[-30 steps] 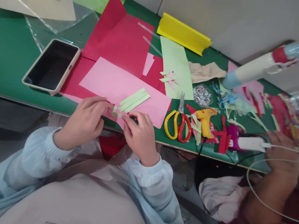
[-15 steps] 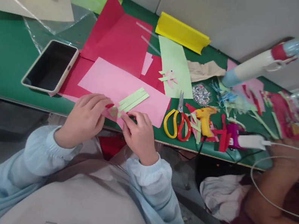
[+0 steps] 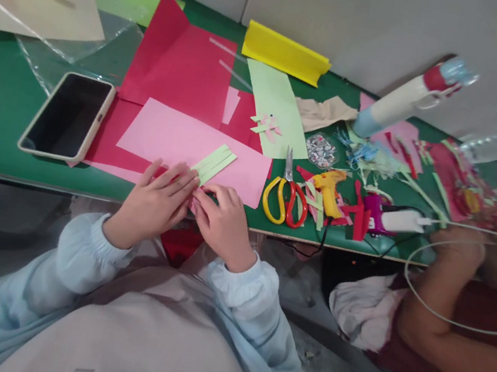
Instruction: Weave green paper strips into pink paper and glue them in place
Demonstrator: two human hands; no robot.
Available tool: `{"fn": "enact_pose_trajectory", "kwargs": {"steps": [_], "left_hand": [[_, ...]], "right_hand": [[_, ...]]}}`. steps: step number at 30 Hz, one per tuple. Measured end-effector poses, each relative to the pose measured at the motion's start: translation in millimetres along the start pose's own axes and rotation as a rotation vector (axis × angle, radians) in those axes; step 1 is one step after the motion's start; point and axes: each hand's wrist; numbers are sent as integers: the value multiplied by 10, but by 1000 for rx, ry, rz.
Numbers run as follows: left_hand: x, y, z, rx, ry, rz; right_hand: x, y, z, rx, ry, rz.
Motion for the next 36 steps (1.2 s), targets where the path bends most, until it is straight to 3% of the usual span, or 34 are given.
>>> {"fn": "enact_pose_trajectory", "kwargs": {"steps": [3, 7, 13, 18, 22, 25, 30, 36], "left_hand": [[23, 15, 21, 19, 11, 3], [66, 40, 61, 3, 17, 32], [112, 59, 114, 1, 3, 55], [164, 58, 193, 7, 14, 47], [213, 66, 300, 29, 21, 53], [259, 119, 415, 66, 55, 39], [323, 360, 666, 46, 133, 63], [299, 737, 962, -64, 96, 9]], "right_hand": [[156, 63, -8, -37, 78, 50], [430, 210, -43, -124, 294, 12], [698, 455, -113, -232, 358, -96], [994, 840, -207, -446, 399, -225], [1254, 1167, -260, -722, 363, -398], [1359, 1306, -272, -825, 300, -465], [1390, 1372, -277, -923, 163, -452], [1456, 1455, -249, -924, 146, -373]]}}
Point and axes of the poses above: each hand's wrist, its own z-axis towards the middle knuckle, its own x-axis out of the back of the hand, y = z × x, and after that the axes turned 10 degrees about z, right-handed
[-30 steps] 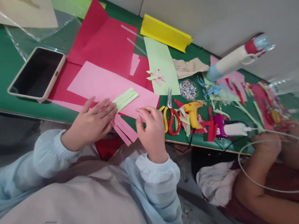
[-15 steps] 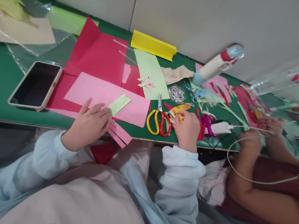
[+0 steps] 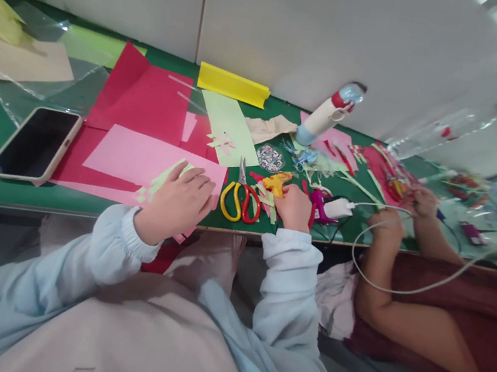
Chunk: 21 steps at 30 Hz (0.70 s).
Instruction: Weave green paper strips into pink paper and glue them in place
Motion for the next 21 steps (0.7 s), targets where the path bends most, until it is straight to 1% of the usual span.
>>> {"fn": "enact_pose_trajectory", "kwargs": {"steps": [3, 6, 8, 10, 13, 15, 17, 19, 21], "left_hand": [[-56, 117, 127, -28, -13, -27], [-79, 145, 245, 0, -29, -126], [-60, 110, 317, 89, -36, -224], [-22, 46, 373, 237, -61, -338], [42, -63, 407, 350, -212, -578], [71, -119, 390, 373, -316, -755], [84, -156, 345, 417, -391, -926], [80, -180, 286, 495, -422, -1058], [61, -203, 233, 569, -408, -1127]], "right_hand": [[76, 10, 13, 3, 38, 73], [184, -24, -103, 39, 121, 181], [237, -84, -257, 131, 156, 281], [245, -171, -442, 291, 199, 367], [170, -318, -701, 506, 266, 447], [85, -408, -824, 615, 295, 476], [-1, -480, -900, 692, 310, 498], [-67, -528, -935, 749, 313, 520], [-105, -551, -945, 798, 302, 543]]}}
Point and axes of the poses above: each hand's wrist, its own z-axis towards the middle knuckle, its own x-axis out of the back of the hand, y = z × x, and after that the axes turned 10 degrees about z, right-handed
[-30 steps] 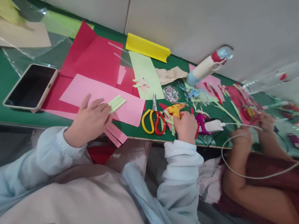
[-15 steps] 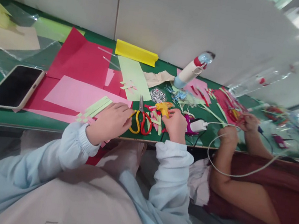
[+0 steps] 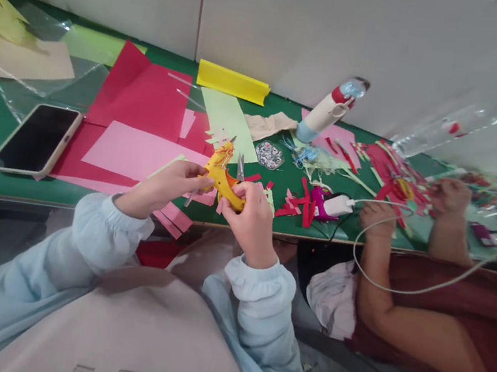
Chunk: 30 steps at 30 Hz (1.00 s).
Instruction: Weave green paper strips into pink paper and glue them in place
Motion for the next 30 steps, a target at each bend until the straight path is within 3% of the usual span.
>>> {"fn": "enact_pose_trajectory", "kwargs": {"steps": [4, 8, 12, 15, 19, 23, 30], "left_hand": [[11, -57, 15, 43, 39, -66], [7, 31, 66, 49, 61, -186], [15, 114, 95, 62, 94, -417], [19, 72, 102, 30, 163, -387], [1, -41, 119, -15, 159, -298], [-11, -95, 151, -24, 159, -273], [14, -56, 145, -29, 149, -264]], "right_hand": [[-6, 27, 10, 50, -70, 21], [-6, 154, 65, 44, -112, -14], [-18, 415, 172, -200, -2, 206], [-9, 590, 250, -474, 95, 560], [3, 674, 303, -677, 191, 948], [-2, 665, 310, -754, 183, 1082], [-19, 645, 296, -746, 172, 1076]]}}
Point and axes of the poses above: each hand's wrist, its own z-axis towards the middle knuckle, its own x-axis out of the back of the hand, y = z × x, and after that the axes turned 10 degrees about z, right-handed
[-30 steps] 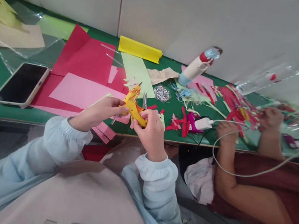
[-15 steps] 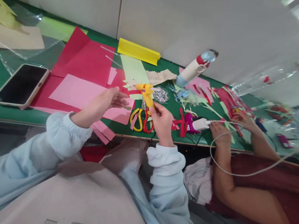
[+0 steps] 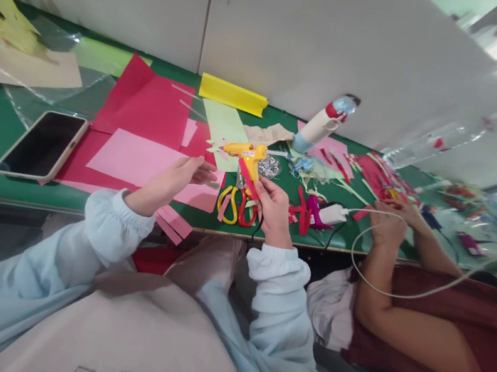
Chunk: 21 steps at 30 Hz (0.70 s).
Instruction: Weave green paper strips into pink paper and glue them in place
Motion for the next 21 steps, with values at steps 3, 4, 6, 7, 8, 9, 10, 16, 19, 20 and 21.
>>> {"fn": "enact_pose_trajectory", "kwargs": {"steps": [3, 4, 6, 7, 8, 9, 10, 16, 19, 20, 21], "left_hand": [[-6, 48, -21, 12, -7, 15], [-12, 64, -23, 20, -10, 22], [-26, 90, -16, 34, -21, 41], [-32, 98, -8, 35, -26, 53], [-37, 100, 3, 32, -31, 68], [-39, 97, 14, 22, -34, 90], [-38, 89, 25, 7, -37, 122], [3, -69, 21, -177, -61, 748], [-33, -166, -9, -310, -77, 1042], [-58, -193, -19, -369, -106, 1099], [-88, -215, -29, -404, -128, 1128]], "right_hand": [[-19, 5, -14, -11, -26, -22], [-26, 7, -18, -10, -30, -29], [-37, 11, -26, -6, -32, -36], [-40, 13, -28, -4, -32, -39], [-41, 14, -29, -1, -31, -45], [-39, 15, -30, 2, -30, -53], [-36, 15, -31, 4, -28, -62], [-3, 6, -52, -13, -2, 1], [6, -3, -78, -45, 8, 62], [10, -7, -88, -48, 10, 71], [14, -11, -99, -49, 9, 76]]}}
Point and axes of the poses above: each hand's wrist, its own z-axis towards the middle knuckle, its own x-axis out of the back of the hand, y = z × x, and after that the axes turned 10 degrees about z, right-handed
